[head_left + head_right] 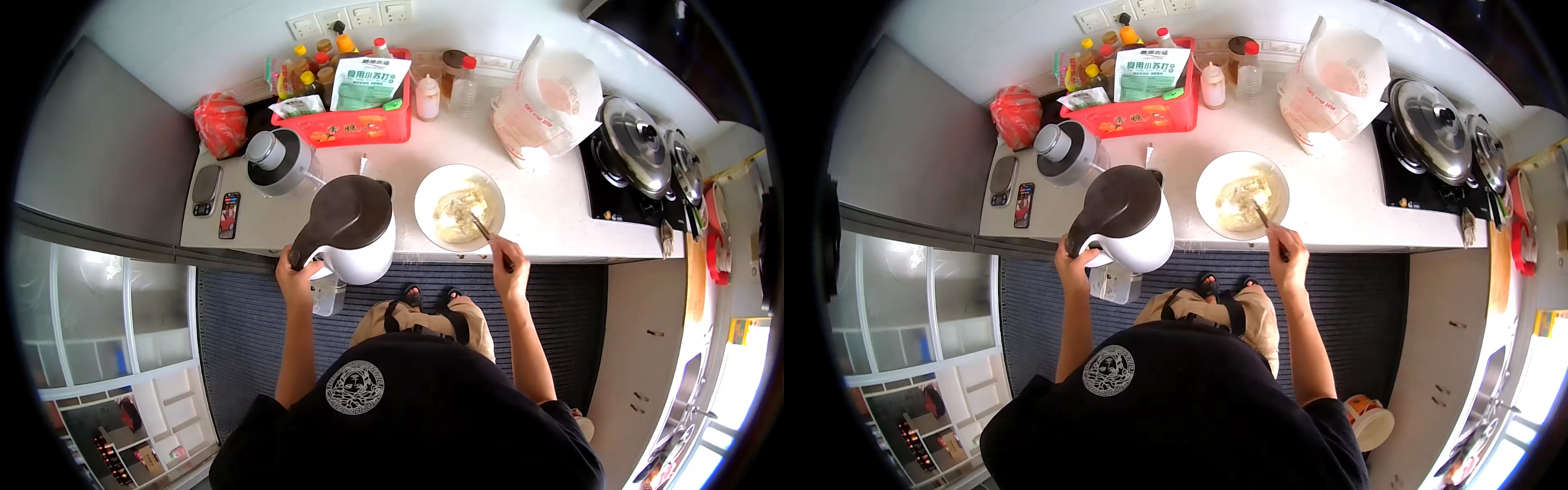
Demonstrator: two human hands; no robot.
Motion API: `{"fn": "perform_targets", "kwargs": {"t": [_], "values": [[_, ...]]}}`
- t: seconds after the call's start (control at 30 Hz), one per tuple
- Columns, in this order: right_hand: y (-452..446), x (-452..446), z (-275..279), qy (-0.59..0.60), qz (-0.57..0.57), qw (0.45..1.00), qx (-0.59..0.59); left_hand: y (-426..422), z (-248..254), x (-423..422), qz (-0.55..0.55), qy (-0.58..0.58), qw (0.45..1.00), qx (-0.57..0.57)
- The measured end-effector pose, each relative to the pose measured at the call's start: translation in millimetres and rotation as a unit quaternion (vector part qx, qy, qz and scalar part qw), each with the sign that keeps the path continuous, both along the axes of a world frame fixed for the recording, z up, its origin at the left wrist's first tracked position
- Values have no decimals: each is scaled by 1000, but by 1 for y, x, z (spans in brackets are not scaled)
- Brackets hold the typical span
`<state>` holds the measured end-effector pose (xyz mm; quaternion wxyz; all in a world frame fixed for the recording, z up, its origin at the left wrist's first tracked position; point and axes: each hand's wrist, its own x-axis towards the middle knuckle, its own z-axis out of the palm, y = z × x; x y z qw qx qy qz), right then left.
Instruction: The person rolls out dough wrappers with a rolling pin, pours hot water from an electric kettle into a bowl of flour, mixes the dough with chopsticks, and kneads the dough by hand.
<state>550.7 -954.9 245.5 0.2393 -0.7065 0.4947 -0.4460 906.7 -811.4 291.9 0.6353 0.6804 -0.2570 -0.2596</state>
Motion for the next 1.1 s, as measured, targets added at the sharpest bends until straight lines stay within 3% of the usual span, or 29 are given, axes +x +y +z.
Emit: {"fn": "perform_targets", "kwargs": {"t": [0.07, 0.1, 0.2, 0.33, 0.43, 0.57, 0.67, 0.8, 0.87, 0.97, 1.1], "values": [[5, -6, 14, -24, -44, 997, 55, 0, -6, 6, -10, -16, 1000, 8], [3, -8, 6, -2, -55, 998, -11, 0, -1, 5, -14, -24, 999, 17], [0, 7, -19, -22, -84, 996, 36, -6, 12, -1, -25, -39, 999, 28], [6, 33, 1, -68, 9, 995, 77, -10, 14, -8, -20, -45, 998, 26], [14, 44, -5, -26, 113, 993, 8, -14, 20, -16, -35, -66, 997, 37], [0, 14, -18, -60, 74, 995, 29, -24, 28, -29, -63, -83, 992, 74], [-9, -12, -1, -22, 28, 999, -18, -35, 32, -37, -83, -198, 969, 123], [-13, -17, -7, 2, 24, 999, 27, -55, 44, -56, -116, -290, 930, 194], [-14, -11, -7, -18, 41, 999, -24, -67, 49, -65, -134, -300, 920, 213], [-7, -8, 2, -40, 97, 995, -5, -78, 55, -75, -158, -319, 903, 242], [-9, -22, -4, -47, 86, 995, 4, -95, 63, -85, -184, -347, 879, 270]]}}
